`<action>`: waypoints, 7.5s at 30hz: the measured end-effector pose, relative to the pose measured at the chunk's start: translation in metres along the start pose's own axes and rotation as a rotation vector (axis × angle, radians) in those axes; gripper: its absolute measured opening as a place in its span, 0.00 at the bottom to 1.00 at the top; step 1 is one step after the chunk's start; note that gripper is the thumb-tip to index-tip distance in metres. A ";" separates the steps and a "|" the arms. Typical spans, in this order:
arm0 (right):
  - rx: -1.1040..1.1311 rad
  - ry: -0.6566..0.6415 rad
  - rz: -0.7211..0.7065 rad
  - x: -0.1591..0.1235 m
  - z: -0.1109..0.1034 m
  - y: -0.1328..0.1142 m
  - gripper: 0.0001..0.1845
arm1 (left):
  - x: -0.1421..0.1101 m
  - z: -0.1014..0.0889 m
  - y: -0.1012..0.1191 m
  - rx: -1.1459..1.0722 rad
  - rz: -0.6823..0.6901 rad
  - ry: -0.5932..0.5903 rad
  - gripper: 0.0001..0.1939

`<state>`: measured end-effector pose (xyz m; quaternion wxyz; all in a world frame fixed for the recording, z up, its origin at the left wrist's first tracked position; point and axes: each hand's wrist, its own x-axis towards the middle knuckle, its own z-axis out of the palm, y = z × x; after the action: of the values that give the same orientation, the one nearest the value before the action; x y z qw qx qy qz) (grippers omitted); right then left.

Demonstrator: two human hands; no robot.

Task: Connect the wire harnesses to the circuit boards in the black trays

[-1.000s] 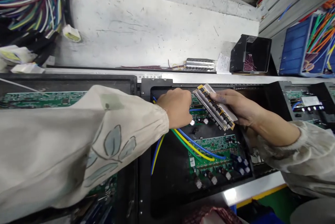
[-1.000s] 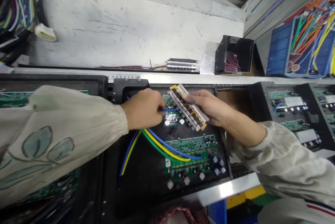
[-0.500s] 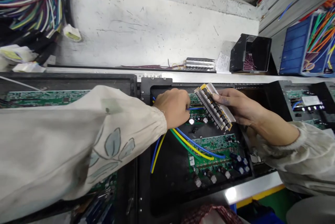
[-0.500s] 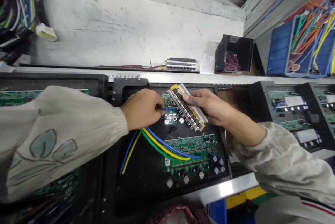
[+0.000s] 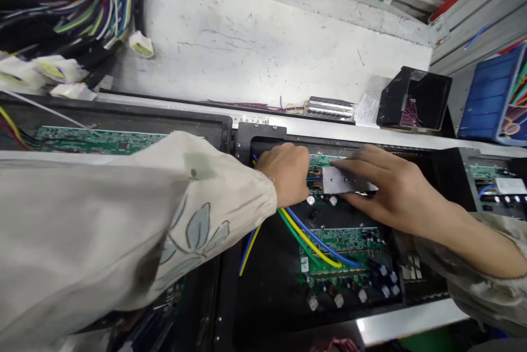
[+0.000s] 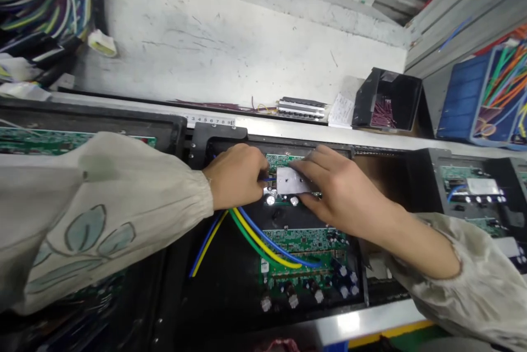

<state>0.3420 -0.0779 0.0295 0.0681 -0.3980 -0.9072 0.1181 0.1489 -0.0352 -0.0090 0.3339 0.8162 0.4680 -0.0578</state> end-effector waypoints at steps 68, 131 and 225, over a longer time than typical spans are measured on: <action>0.069 -0.075 0.103 -0.059 -0.001 0.045 0.19 | -0.009 0.011 -0.003 0.457 0.289 0.028 0.26; -0.325 -0.032 0.160 -0.043 0.039 0.025 0.21 | -0.022 0.009 0.068 0.752 0.410 0.065 0.19; 1.795 0.567 1.265 -0.102 0.077 0.044 0.25 | -0.007 0.050 0.092 0.698 0.337 0.283 0.18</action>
<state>0.4254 -0.1364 -0.0596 0.4600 -0.6050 -0.0825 0.6447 0.2297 -0.1008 0.0005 -0.0259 0.9455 0.3214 -0.0446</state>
